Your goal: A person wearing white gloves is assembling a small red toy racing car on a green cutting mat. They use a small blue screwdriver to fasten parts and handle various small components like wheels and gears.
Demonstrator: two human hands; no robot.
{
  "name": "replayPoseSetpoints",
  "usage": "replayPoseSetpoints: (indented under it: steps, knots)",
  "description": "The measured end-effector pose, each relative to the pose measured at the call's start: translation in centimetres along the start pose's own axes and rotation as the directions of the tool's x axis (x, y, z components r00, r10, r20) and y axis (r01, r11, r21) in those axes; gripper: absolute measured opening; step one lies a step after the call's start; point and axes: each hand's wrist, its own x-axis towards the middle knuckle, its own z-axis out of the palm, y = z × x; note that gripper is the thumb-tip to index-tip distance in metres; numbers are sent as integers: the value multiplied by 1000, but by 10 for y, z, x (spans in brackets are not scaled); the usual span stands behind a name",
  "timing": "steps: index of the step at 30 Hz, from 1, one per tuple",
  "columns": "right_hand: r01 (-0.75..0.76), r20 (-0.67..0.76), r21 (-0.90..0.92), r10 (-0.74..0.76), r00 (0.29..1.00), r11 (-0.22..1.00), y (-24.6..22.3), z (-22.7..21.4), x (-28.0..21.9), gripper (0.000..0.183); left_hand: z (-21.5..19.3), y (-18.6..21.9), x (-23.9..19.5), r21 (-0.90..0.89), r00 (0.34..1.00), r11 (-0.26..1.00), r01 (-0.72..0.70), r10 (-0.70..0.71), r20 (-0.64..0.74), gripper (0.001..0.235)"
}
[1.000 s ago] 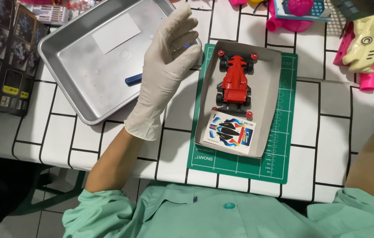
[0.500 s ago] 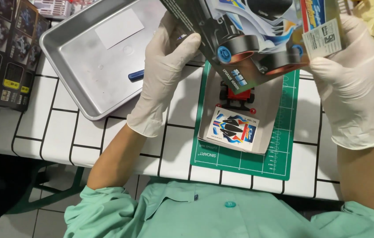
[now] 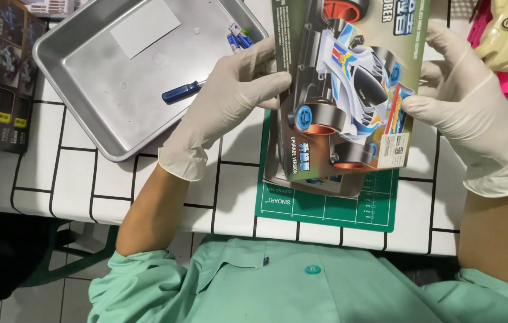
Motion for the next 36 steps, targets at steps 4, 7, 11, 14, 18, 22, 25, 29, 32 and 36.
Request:
replayPoseSetpoints:
  steps: [4,7,11,14,18,22,25,29,32,36]
  knots:
    - [-204,-24,47,206,978,978,-14,6,-2,75,5,17,-2,70,983,981,182,-181,-27,57]
    - [-378,-21,-2,378,926,926,-4,2,-2,71,0,22,-7,189,987,969,160,-160,-18,48]
    - [-534,-20,24,534,845,845,-8,10,-4,72,-2,12,-6,42,995,994,99,-100,29,40]
    - [-646,-63,-57,643,763,761,-16,17,-5,66,-8,0,-1,199,995,977,81,-92,46,48]
    - [-660,-41,-92,660,750,745,-14,16,-7,70,-10,-8,-1,348,983,922,169,-184,12,73]
    - [-667,-39,-75,666,745,741,-8,12,-8,76,-7,-3,-2,395,974,900,183,-220,51,71]
    - [-693,-27,-123,695,718,711,-10,13,-5,80,-10,-10,0,457,970,870,185,-236,56,81]
    - [-711,-48,-119,711,701,693,-16,17,-2,77,-7,-7,2,361,975,925,121,-180,133,58]
    - [-726,-69,-161,726,684,669,-15,16,-4,74,-8,-9,2,399,953,882,252,-299,58,77]
    - [-713,-41,-116,714,699,691,-18,18,-5,78,-11,-9,1,458,954,866,199,-277,110,78]
